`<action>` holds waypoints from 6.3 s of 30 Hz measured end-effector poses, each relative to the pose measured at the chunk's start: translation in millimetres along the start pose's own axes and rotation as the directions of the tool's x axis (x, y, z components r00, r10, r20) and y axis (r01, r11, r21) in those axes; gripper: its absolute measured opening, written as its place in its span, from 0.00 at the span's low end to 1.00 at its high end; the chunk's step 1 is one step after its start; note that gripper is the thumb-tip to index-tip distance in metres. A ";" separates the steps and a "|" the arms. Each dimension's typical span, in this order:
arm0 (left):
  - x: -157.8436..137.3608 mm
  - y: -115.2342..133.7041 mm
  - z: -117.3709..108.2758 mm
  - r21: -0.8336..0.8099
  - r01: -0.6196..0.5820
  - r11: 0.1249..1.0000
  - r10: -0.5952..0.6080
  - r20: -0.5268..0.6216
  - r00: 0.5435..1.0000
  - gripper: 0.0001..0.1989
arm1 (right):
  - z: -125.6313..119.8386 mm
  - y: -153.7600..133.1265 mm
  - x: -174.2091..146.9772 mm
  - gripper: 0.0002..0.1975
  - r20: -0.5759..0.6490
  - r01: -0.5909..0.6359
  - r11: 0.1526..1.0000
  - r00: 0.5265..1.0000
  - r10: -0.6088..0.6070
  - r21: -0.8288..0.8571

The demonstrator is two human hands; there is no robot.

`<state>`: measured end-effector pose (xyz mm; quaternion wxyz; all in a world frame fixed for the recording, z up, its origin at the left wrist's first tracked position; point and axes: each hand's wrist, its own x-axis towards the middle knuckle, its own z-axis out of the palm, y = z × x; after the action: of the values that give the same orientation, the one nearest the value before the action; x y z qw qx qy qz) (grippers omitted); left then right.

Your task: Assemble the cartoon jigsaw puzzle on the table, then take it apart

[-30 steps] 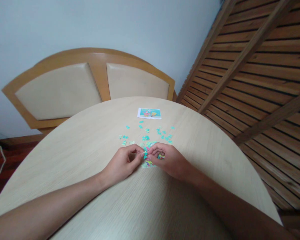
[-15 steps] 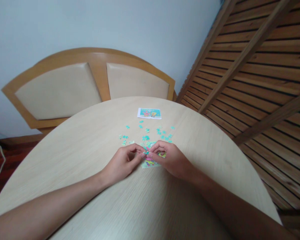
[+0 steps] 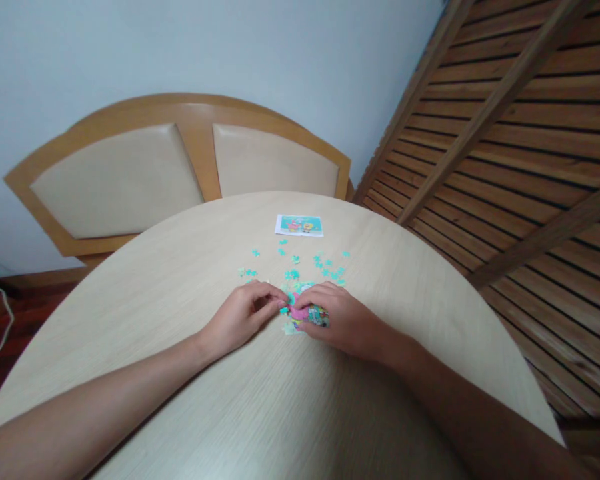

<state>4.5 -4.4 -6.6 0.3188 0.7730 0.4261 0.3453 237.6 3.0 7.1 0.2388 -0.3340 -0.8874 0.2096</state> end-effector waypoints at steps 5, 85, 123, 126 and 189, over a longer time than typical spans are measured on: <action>-1.8 -1.4 0.6 0.105 -0.050 0.993 0.047 0.025 0.999 0.06 | -0.1 0.4 -1.2 0.14 0.065 0.035 0.998 0.997 -0.032 -0.056; 23.2 -57.8 -42.9 0.669 -0.037 0.742 0.061 -0.013 0.998 0.27 | 4.5 14.9 4.2 0.31 0.115 -0.107 0.969 0.984 0.135 -0.221; 12.3 -17.9 -27.4 0.418 -0.328 0.847 0.241 0.249 0.938 0.14 | -10.8 13.7 -5.1 0.24 0.127 -0.006 0.937 0.990 0.054 -0.350; 11.2 -17.9 -24.4 0.364 -0.265 0.893 0.197 0.214 0.957 0.13 | -18.2 12.4 -7.1 0.25 0.126 0.012 0.936 0.991 0.035 -0.351; -14.0 25.7 1.4 0.158 -0.508 0.846 0.373 0.505 0.778 0.25 | -42.3 27.8 -3.6 0.11 0.145 -0.232 0.967 0.966 0.216 0.103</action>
<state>11.4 -28.1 9.1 0.2037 0.9480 0.1895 0.1547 277.6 28.7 25.1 0.1734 -0.4026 -0.8438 0.3097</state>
